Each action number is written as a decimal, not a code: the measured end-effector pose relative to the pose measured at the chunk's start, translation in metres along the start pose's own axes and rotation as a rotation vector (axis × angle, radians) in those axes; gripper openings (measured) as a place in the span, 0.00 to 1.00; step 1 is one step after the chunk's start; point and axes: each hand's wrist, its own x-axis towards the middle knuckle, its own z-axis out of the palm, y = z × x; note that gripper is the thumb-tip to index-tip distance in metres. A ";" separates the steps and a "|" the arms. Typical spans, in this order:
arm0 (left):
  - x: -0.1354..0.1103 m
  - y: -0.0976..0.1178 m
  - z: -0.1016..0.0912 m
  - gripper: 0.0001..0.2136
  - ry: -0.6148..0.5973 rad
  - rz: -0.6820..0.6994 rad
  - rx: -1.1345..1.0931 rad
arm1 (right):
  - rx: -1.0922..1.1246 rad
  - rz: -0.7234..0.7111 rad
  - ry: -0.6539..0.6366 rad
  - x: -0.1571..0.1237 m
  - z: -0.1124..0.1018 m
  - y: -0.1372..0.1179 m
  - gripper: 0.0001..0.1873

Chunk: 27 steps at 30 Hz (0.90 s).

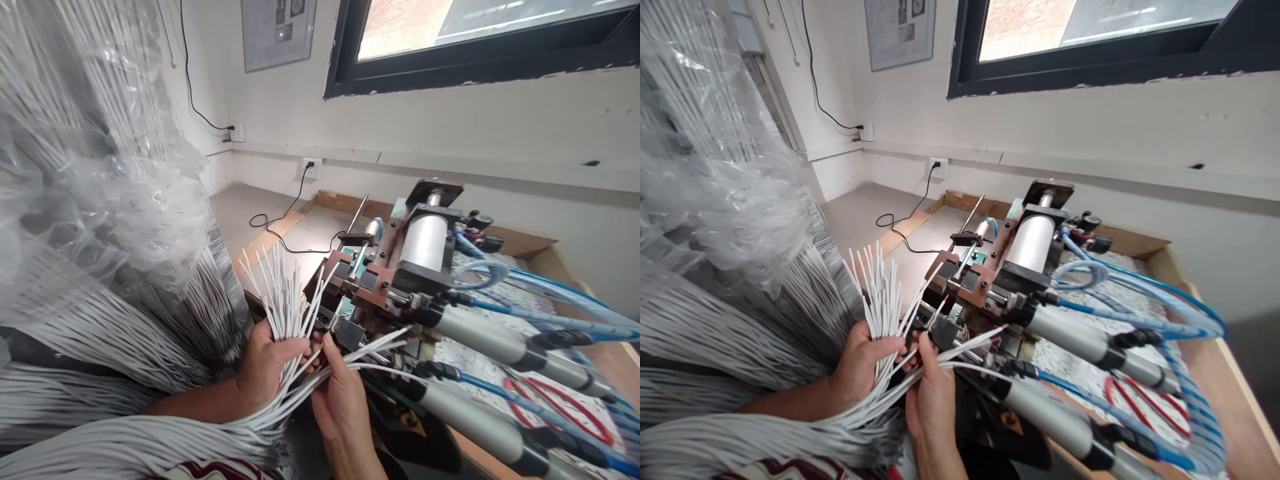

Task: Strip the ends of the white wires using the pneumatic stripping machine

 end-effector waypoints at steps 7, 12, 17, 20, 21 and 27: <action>-0.005 -0.007 -0.008 0.05 -0.086 0.067 0.018 | -0.250 -0.130 -0.091 -0.007 -0.010 0.005 0.13; -0.003 -0.008 -0.010 0.06 0.033 0.040 0.037 | -0.241 -0.230 0.069 -0.012 -0.015 0.010 0.15; 0.000 -0.001 -0.004 0.04 0.077 0.046 0.065 | -0.070 -0.157 0.116 -0.007 -0.005 0.005 0.18; 0.002 0.002 -0.001 0.05 0.094 0.038 0.063 | -0.031 -0.102 0.121 -0.004 -0.002 0.000 0.18; 0.003 0.003 0.000 0.05 0.096 0.037 0.064 | -0.026 -0.094 0.117 -0.003 -0.002 -0.001 0.18; 0.003 0.002 0.001 0.04 0.092 0.032 0.068 | -0.012 -0.023 0.070 0.000 -0.003 -0.004 0.19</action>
